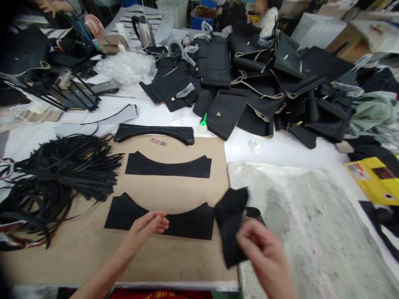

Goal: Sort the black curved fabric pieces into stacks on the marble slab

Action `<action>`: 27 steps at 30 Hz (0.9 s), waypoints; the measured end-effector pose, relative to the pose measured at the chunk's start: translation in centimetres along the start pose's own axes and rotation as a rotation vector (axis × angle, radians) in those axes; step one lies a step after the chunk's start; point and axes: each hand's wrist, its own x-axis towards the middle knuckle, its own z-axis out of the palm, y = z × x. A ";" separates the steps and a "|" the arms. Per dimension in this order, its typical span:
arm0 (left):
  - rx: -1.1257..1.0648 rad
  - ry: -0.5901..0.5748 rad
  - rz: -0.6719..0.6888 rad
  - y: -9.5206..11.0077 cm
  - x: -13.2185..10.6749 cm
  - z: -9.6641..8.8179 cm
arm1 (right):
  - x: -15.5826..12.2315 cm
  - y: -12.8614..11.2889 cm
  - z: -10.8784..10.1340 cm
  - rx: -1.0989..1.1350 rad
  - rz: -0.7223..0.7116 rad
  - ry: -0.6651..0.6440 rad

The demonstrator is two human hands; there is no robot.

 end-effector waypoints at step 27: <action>0.270 0.805 -0.157 -7.9 2.0 -12.3 | 7.9 12.6 5.4 -1.369 0.032 0.236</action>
